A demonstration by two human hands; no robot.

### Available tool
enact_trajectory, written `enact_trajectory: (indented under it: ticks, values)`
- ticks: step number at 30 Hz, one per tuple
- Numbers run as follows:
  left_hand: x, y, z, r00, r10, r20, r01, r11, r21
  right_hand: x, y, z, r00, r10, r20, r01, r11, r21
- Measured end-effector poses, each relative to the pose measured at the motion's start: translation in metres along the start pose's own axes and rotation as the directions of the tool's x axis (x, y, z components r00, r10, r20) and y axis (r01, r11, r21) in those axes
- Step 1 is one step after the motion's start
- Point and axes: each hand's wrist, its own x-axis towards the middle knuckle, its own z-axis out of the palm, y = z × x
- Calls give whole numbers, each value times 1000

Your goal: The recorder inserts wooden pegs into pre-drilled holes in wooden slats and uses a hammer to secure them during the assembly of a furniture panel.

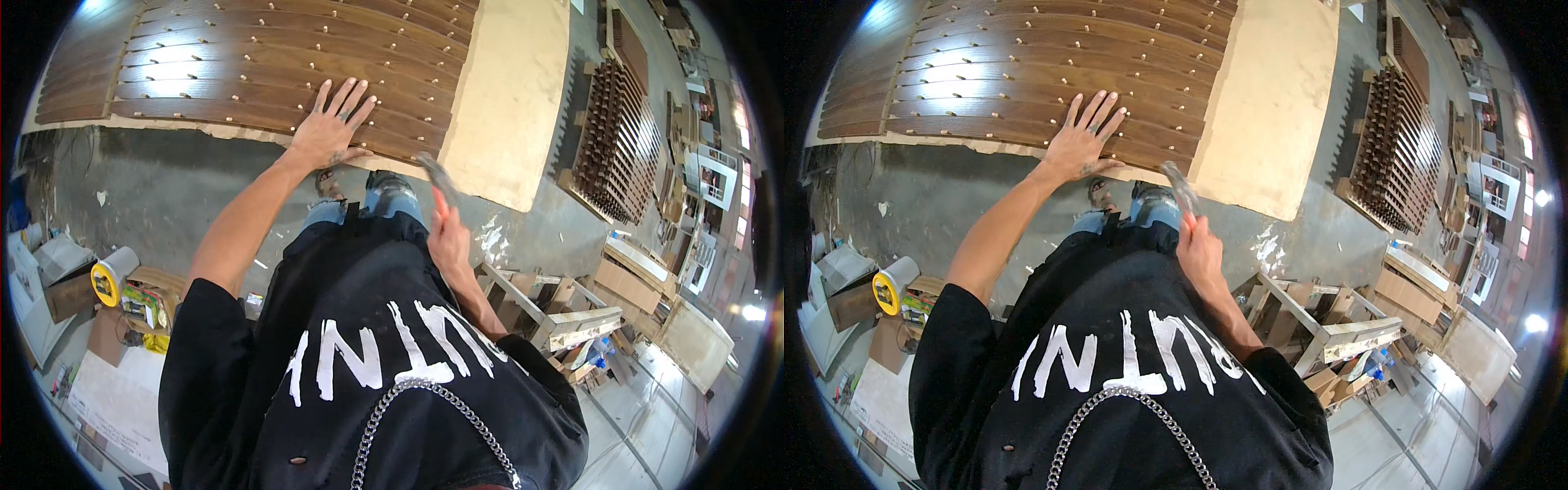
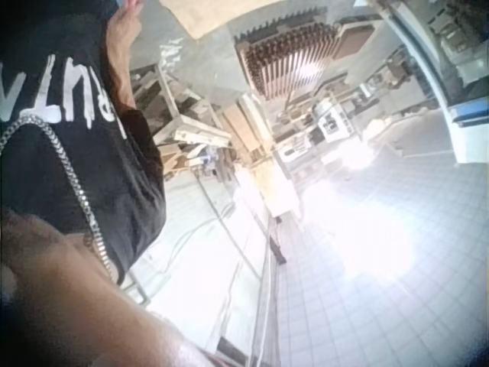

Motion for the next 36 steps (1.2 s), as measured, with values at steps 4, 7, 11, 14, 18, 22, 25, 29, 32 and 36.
enact_trajectory:
  ticks: [4,7,11,14,18,22,25,29,32,36]
  values:
    - [2,-1,-1,999,-10,32,7,995,103,13,-1,-4,988,44,146,-29,994,-102]
    - [1,0,-2,999,-19,47,14,995,98,17,-17,-19,992,25,-121,-10,992,122]
    - [-1,0,-1,999,-41,-9,41,998,-37,44,1,-1,998,47,36,-43,993,-112]
    - [1,0,2,998,-58,-25,56,997,-46,50,8,-7,996,77,47,-74,995,-61]
    - [2,2,-2,997,-74,-13,74,997,-17,51,-17,-23,992,90,-87,-83,994,78]
    - [7,1,-8,996,-64,55,63,998,17,70,-4,-2,987,41,-153,-24,993,114]
    - [12,-7,-6,996,-57,68,56,998,13,83,5,1,1000,8,-30,-10,998,-57]
    - [9,-5,-8,999,-39,37,40,999,-26,91,-37,-28,965,47,-258,13,975,223]
    - [8,-8,-5,999,-40,20,40,999,-33,111,-18,-6,985,31,-168,-32,1000,1]
    - [11,-7,-10,998,-58,36,61,995,-84,120,-5,-12,997,49,-58,-51,998,-48]
